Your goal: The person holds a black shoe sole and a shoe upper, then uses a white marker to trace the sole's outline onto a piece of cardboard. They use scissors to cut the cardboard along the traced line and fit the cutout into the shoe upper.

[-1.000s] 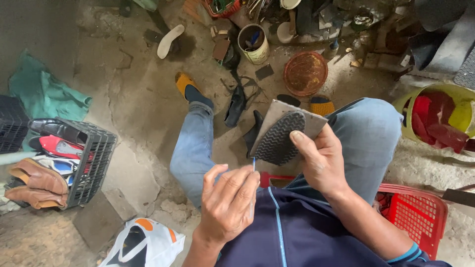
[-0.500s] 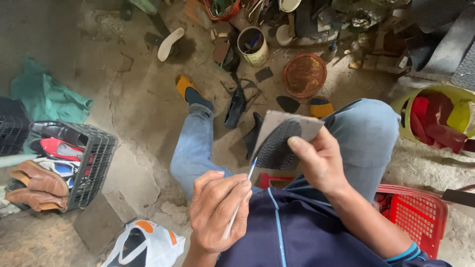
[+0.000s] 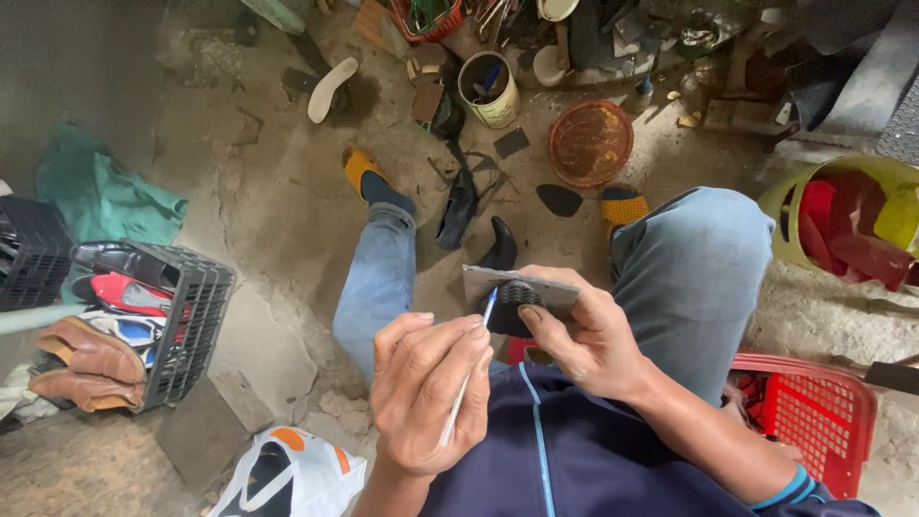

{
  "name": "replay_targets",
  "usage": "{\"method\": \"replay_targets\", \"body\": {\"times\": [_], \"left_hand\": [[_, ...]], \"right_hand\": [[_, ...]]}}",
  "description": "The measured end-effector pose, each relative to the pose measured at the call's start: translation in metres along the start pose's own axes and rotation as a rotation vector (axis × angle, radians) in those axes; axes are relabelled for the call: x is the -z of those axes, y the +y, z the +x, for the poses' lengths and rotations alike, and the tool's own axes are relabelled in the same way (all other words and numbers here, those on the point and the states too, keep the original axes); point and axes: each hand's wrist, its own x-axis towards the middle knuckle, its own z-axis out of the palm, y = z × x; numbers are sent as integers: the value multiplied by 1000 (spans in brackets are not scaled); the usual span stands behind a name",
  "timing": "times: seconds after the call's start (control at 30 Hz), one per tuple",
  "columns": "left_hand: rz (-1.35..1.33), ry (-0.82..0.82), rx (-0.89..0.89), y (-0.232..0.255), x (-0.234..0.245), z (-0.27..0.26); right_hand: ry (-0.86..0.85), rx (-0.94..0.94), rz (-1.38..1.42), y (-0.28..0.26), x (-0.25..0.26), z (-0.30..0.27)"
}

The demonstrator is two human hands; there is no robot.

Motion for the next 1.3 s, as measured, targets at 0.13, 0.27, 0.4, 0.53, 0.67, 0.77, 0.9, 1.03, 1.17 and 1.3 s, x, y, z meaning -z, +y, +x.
{"method": "replay_targets", "body": {"times": [0.13,0.27,0.4,0.53,0.67,0.77,0.9,1.03,1.17,1.3], "left_hand": [[10,-15,-14,4,-1,6],[42,-34,-25,6,-2,10],[81,-43,-50,8,-3,11],[86,-54,-67,11,-6,13],[66,-72,-84,16,-10,15],[58,-68,-91,16,-13,14],[100,-44,-74,12,-12,13],[150,-5,-63,8,-20,12],[152,5,-64,9,-23,13],[137,-2,-79,10,-24,15]], "right_hand": [[-18,20,17,-4,-1,2],[-32,-29,-2,-8,-2,2],[-24,43,-137,-7,-2,2],[-8,64,-216,-7,-4,1],[12,-6,-208,-6,-6,-1],[42,-56,-180,-4,-7,-2],[41,-94,-88,-5,-5,-1],[42,-102,-100,-5,-7,-3],[46,-77,-163,-4,-6,-4],[45,-92,-207,-4,-6,-3]]}}
